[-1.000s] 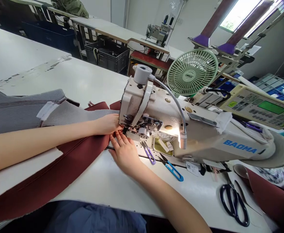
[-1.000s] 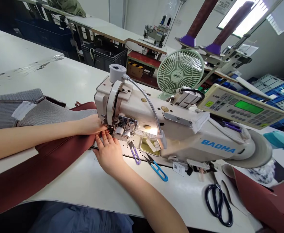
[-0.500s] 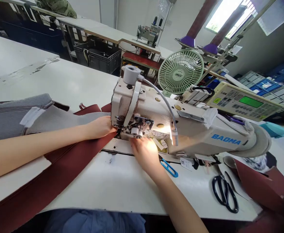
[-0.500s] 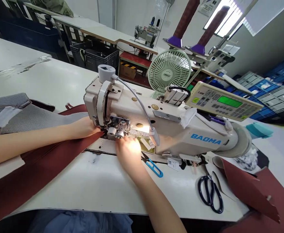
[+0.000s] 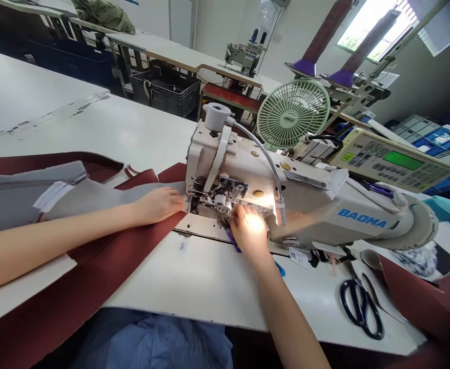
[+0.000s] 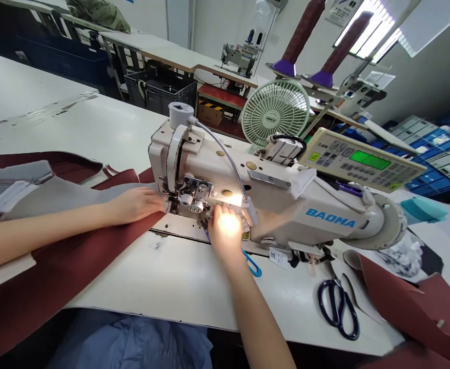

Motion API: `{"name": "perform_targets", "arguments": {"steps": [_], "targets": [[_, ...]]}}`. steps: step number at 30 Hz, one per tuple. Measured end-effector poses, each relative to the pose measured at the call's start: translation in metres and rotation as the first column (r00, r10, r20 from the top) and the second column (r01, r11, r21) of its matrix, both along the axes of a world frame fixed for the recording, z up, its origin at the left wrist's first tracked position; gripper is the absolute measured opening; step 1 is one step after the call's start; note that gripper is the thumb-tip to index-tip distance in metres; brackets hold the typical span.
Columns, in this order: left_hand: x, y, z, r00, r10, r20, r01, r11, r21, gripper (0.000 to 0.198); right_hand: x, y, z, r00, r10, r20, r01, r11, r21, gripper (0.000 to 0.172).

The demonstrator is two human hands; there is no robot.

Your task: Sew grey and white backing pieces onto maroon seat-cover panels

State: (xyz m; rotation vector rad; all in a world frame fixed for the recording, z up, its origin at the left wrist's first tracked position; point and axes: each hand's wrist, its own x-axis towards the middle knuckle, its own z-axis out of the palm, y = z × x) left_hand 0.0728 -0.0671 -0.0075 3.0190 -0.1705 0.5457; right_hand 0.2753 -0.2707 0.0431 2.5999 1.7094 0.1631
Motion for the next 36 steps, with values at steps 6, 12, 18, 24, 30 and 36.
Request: {"name": "perform_targets", "arguments": {"steps": [6,12,18,24,30,36], "targets": [[-0.051,-0.047,0.002,0.998,-0.012,0.059,0.016,0.997,-0.075,0.023,-0.058,0.007,-0.017,0.930,0.329,-0.163,-0.338,0.941,-0.030,0.019],[-0.050,-0.047,0.002,0.995,0.084,-0.060,-0.087,0.995,-0.046,0.020,-0.070,0.011,-0.029,0.888,0.428,-0.170,-0.440,0.898,-0.033,0.028],[-0.044,-0.038,-0.003,0.981,0.076,-0.179,-0.098,0.989,-0.114,0.043,-0.061,0.020,-0.041,0.884,0.435,-0.173,-0.422,0.900,0.106,0.017],[-0.053,-0.041,-0.010,0.984,0.138,-0.115,-0.168,0.937,-0.306,0.047,-0.065,0.022,-0.043,0.860,0.472,-0.194,-0.427,0.873,0.235,0.018],[-0.055,-0.039,-0.003,0.980,0.186,-0.077,-0.200,0.864,-0.462,0.054,-0.072,0.024,-0.037,0.890,0.426,-0.162,-0.389,0.895,0.217,0.023],[-0.051,-0.040,-0.004,0.976,0.161,-0.145,-0.206,0.899,-0.386,0.050,-0.071,0.025,-0.045,0.914,0.384,-0.130,-0.347,0.907,0.240,0.021]]}}
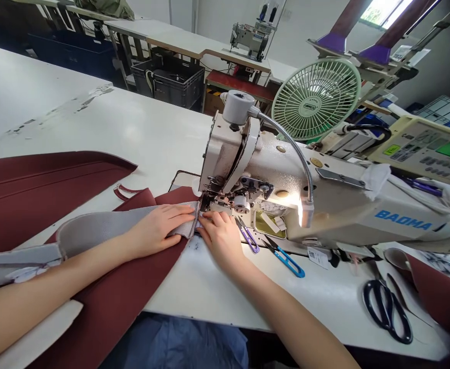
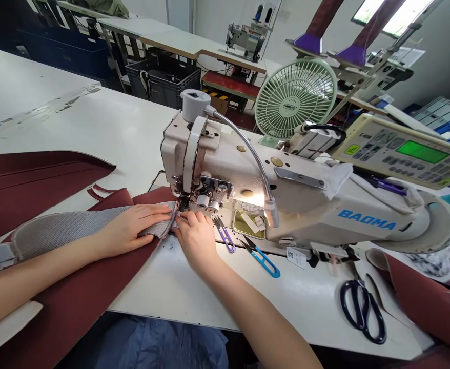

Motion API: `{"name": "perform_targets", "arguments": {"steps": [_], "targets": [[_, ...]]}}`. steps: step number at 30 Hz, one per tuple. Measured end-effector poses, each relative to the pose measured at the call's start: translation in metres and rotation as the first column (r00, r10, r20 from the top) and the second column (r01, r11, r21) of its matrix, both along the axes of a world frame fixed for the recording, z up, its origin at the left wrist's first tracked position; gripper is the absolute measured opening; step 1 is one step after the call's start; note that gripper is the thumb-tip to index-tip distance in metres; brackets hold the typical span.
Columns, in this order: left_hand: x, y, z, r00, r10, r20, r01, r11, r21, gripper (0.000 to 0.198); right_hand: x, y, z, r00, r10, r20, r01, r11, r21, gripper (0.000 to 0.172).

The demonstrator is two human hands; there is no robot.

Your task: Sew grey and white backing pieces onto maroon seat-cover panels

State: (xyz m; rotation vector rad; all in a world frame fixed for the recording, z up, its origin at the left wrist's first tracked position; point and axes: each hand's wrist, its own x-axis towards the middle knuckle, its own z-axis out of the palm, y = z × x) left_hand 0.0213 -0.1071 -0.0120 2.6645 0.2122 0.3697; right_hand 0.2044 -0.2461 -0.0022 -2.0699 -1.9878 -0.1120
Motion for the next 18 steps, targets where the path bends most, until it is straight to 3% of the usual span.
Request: {"name": "perform_targets", "arguments": {"steps": [18], "targets": [[0.0029,-0.0044,0.0001,0.999,-0.034,-0.004,0.034,0.984,0.177,0.047,-0.0037,-0.0030,-0.0019,0.999,0.029,-0.019,-0.029,0.999,0.018,0.016]]}}
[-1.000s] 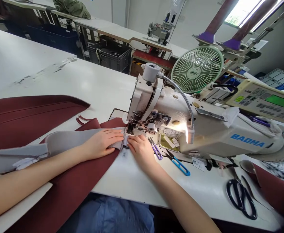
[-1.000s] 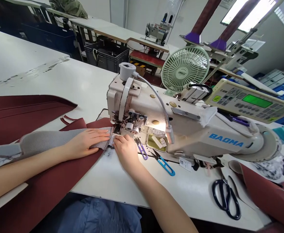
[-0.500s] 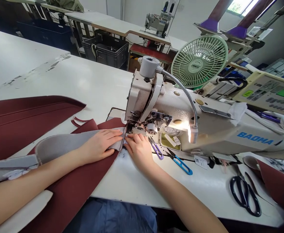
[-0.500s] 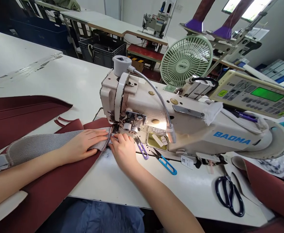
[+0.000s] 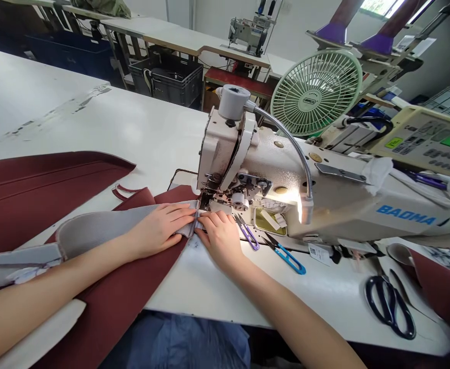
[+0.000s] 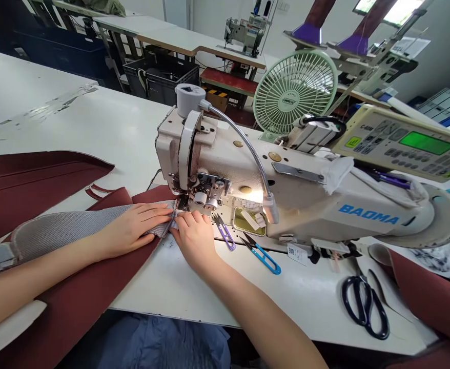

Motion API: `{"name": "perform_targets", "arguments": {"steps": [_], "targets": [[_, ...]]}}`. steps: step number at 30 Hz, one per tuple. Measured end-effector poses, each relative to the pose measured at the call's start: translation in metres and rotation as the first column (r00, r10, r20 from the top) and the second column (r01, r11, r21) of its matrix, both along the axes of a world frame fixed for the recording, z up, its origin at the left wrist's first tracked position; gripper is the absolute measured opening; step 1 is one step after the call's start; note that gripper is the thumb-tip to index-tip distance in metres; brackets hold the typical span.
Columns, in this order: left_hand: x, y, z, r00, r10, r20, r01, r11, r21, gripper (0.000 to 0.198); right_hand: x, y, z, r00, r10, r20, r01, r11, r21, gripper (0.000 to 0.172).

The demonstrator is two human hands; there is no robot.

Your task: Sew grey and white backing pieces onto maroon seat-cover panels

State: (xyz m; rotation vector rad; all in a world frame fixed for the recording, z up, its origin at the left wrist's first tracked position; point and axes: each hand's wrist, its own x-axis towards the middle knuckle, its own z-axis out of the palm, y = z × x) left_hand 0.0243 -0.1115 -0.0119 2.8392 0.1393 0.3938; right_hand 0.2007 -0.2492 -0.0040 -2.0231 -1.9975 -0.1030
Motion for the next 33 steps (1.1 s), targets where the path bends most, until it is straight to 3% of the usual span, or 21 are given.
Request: {"name": "perform_targets", "arguments": {"steps": [8,13,20,27,33], "targets": [[0.004,-0.004,0.006,0.998,-0.009,-0.068,0.016,0.995,0.098,0.032,0.001,-0.003,0.006,0.998,-0.012,-0.068,0.011,1.000,-0.018,0.019],[0.004,-0.003,0.008,0.996,0.005,-0.090,0.002,0.998,0.068,0.039,0.012,-0.015,0.013,0.975,-0.075,-0.207,0.062,0.996,-0.070,0.026],[0.003,-0.003,0.009,0.995,0.013,-0.103,-0.010,1.000,0.023,0.039,0.010,-0.010,0.003,0.918,0.053,-0.393,-0.059,0.998,-0.004,0.043],[0.002,-0.001,0.004,0.996,0.065,-0.068,-0.072,0.993,-0.095,0.053,0.004,-0.007,0.005,0.966,0.101,-0.237,-0.117,0.992,-0.050,0.032],[0.021,0.010,0.006,0.989,0.089,-0.117,-0.099,0.991,-0.089,0.043,0.006,0.001,0.006,0.999,0.021,-0.048,-0.026,0.994,-0.104,0.034]]}}
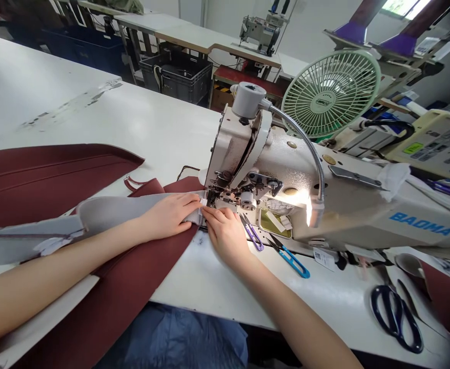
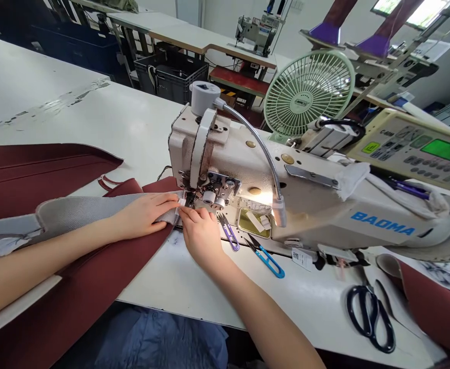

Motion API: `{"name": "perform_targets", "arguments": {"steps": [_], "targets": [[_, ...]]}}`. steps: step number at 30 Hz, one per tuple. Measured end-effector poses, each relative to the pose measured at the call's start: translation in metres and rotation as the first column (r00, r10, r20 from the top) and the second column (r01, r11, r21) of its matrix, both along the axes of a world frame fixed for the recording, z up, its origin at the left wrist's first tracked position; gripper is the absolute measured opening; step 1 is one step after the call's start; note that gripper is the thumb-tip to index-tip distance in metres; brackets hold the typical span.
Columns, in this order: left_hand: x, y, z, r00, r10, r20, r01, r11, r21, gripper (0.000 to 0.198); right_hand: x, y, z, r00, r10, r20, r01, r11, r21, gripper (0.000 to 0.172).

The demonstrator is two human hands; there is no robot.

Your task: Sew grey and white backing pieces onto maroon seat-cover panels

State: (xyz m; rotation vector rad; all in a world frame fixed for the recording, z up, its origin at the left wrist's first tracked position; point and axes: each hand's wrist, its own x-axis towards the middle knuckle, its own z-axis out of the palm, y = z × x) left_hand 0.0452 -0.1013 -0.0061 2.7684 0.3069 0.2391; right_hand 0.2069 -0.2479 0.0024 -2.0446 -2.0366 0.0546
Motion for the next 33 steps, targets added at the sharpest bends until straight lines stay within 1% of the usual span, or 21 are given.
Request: {"name": "perform_targets", "arguments": {"steps": [4,7,10,16,19,22,25,29,33], "targets": [[0.019,0.005,-0.001,1.000,-0.007,0.010,0.007,1.000,0.006,0.041,0.009,0.002,-0.001,0.998,-0.041,0.057,0.039,0.999,0.035,0.034],[0.024,0.006,-0.003,1.000,-0.008,0.021,0.008,1.000,0.011,0.042,0.011,0.001,-0.001,0.996,-0.052,0.068,0.049,0.998,0.048,0.034],[0.025,0.007,-0.003,1.000,-0.020,0.021,0.020,1.000,0.017,0.042,0.010,0.001,-0.001,0.995,-0.060,0.074,0.056,0.997,0.044,0.033],[0.030,0.010,0.002,0.998,-0.055,0.013,0.055,0.998,0.029,0.040,0.009,0.001,0.000,0.991,-0.094,0.096,0.091,0.995,0.039,0.034],[0.031,0.009,0.002,0.997,-0.069,0.028,0.068,0.997,0.032,0.041,0.009,0.000,0.000,0.990,-0.104,0.093,0.102,0.994,0.032,0.034],[0.030,0.008,0.000,0.997,-0.070,0.039,0.068,0.997,0.038,0.042,0.009,-0.001,-0.001,0.992,-0.094,0.079,0.092,0.995,0.031,0.034],[0.029,0.008,-0.001,0.997,-0.063,0.043,0.062,0.997,0.036,0.039,0.010,-0.001,-0.002,0.994,-0.086,0.062,0.084,0.996,0.032,0.034],[0.032,0.011,0.000,0.997,-0.059,0.040,0.058,0.998,0.037,0.034,0.010,0.000,-0.001,0.996,-0.084,0.027,0.083,0.995,0.051,0.034],[0.032,0.013,0.003,0.998,-0.057,0.001,0.057,0.996,0.062,0.034,0.008,-0.001,0.003,0.999,-0.042,-0.022,0.043,0.998,0.050,0.032]]}}
